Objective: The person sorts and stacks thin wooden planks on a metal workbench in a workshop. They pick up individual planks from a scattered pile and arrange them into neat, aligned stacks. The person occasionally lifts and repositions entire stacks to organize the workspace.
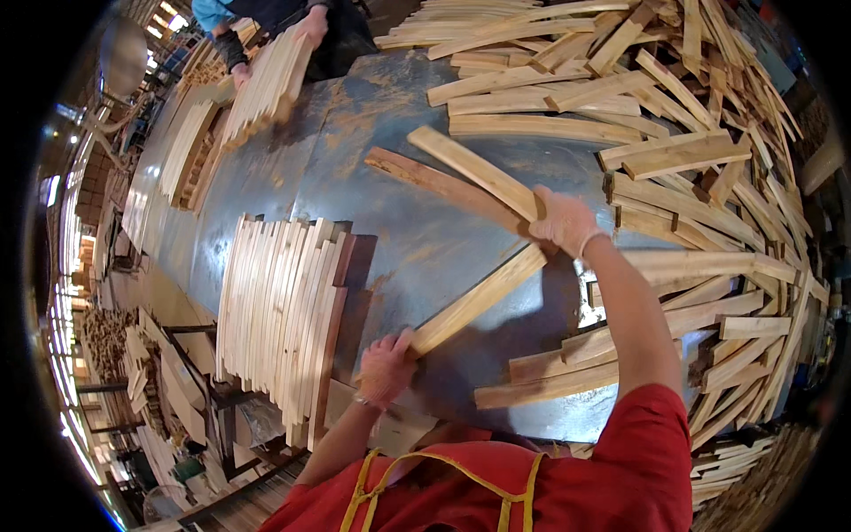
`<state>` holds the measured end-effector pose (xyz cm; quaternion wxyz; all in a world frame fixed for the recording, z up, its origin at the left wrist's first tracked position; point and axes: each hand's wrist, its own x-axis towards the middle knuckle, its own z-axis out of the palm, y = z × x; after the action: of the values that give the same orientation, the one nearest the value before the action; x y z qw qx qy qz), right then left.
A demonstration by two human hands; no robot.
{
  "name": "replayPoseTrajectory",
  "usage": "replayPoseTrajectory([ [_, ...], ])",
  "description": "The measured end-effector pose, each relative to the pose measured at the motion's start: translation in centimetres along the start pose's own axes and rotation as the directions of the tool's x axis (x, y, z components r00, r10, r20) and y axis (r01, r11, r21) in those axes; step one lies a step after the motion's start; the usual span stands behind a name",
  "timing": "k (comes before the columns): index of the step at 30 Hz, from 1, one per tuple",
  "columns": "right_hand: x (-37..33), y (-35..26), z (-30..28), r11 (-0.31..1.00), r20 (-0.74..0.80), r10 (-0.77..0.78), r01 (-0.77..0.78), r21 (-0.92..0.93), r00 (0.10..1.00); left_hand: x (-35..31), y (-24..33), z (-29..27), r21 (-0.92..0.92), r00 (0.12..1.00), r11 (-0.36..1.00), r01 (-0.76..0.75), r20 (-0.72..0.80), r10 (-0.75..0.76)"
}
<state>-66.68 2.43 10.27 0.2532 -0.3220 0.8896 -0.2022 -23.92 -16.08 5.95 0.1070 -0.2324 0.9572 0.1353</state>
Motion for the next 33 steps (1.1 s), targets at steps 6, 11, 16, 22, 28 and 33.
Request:
replayPoseTrajectory([
  [6,-9.8,-4.1,7.9,0.552,0.210,0.122,-0.242,0.798,0.970,-8.9,-4.8,-2.3,-0.901,0.910,0.126,0.416,0.411,-0.065],
  [11,-16.1,-11.5,26.2,0.918,0.307,-0.380,0.317,0.238,0.872,-10.5,-4.4,-4.8,-0.870,0.860,-0.071,0.487,0.493,-0.130],
  [16,-18.5,-27.6,31.3,0.967,0.530,-0.103,-0.039,0.250,0.841,-12.7,-10.6,-2.6,-0.414,0.974,0.895,0.164,-0.073,-0.212],
  [22,-12.7,-31.1,28.8,0.872,0.543,-0.480,0.441,0.213,0.688,-11.9,-15.9,-0.3,-0.137,0.912,0.988,0.077,-0.392,-0.126],
  [28,-1.0,-11.1,14.9,0.970,-0.449,-0.080,-0.034,-0.240,0.890,-12.7,-13.1,-1.2,0.054,0.909,0.998,0.007,-0.417,0.017],
  [33,-2.4,-5.5,11.4,0.984,-0.281,0.050,-0.095,-0.149,0.958,-12.6,-7.5,2.5,0.004,0.918,0.975,-0.221,-0.337,0.209],
])
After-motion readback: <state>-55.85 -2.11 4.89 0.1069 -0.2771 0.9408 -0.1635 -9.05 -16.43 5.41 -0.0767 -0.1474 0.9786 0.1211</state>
